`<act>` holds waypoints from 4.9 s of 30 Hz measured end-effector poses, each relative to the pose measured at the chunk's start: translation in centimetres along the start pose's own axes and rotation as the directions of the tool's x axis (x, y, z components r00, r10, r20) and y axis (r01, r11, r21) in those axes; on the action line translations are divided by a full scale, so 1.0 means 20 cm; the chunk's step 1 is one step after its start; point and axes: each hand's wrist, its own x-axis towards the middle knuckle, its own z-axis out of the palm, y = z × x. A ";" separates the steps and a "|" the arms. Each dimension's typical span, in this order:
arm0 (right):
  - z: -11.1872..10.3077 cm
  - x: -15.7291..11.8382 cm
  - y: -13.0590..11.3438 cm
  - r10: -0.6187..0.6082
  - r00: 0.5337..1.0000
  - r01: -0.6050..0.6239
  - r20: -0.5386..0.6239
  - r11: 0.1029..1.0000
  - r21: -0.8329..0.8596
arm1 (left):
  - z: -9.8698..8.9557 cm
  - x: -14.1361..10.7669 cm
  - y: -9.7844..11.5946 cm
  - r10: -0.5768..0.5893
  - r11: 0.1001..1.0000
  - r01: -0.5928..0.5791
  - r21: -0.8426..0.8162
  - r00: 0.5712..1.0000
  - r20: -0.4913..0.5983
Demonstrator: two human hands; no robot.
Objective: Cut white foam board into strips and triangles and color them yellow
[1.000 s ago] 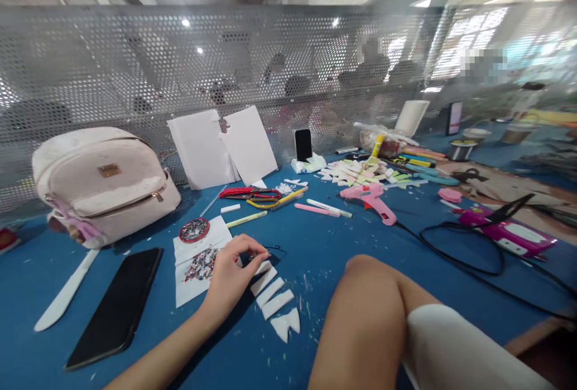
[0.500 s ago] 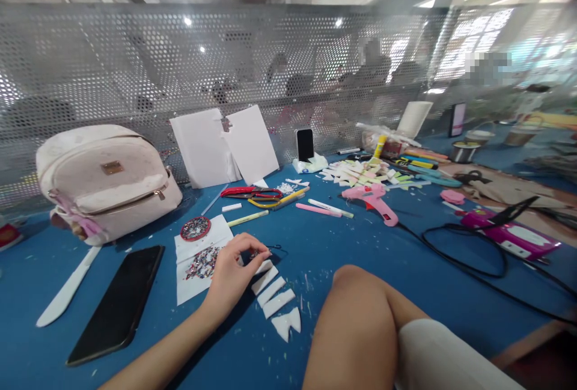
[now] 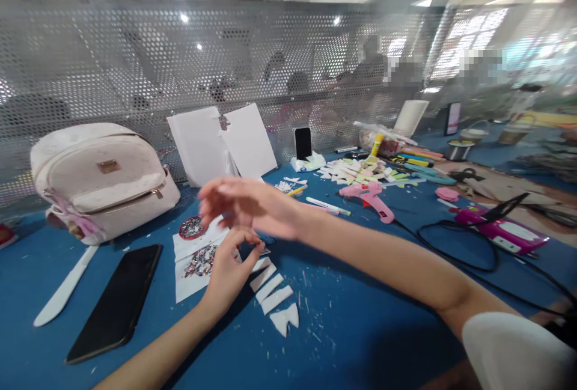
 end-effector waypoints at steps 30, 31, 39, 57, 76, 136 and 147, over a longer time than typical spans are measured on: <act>-0.42 0.21 0.26 0.590 0.804 -0.336 -0.073 0.350 -0.875 | -0.02 0.00 0.04 0.110 0.986 -0.115 -0.124 0.993 -0.051; -0.44 0.21 0.25 0.587 0.806 -0.338 -0.074 0.354 -0.872 | -0.02 0.00 0.04 0.110 0.985 -0.116 -0.125 0.993 -0.053; -0.45 0.13 0.27 0.555 0.817 -0.364 -0.157 0.286 -0.886 | -0.01 -0.01 0.03 0.106 0.986 -0.112 -0.126 0.993 -0.051; -0.24 -0.54 0.15 0.069 0.971 -0.226 -0.227 0.562 -0.796 | -0.04 0.01 0.02 0.014 0.980 -0.040 -0.194 0.991 -0.136; -0.15 -0.69 0.17 -0.114 0.992 -0.016 -0.056 0.318 -0.948 | -0.03 0.02 0.03 0.011 0.964 -0.046 -0.261 0.991 -0.136; -0.31 -0.71 0.19 0.360 0.907 -0.348 -0.217 0.355 -0.868 | -0.03 0.01 0.02 0.081 0.976 -0.102 -0.193 0.990 -0.116; -0.13 -0.62 0.02 0.085 0.987 -0.158 -0.133 0.551 -0.819 | -0.03 0.01 0.03 0.176 0.975 -0.191 -0.118 0.976 -0.125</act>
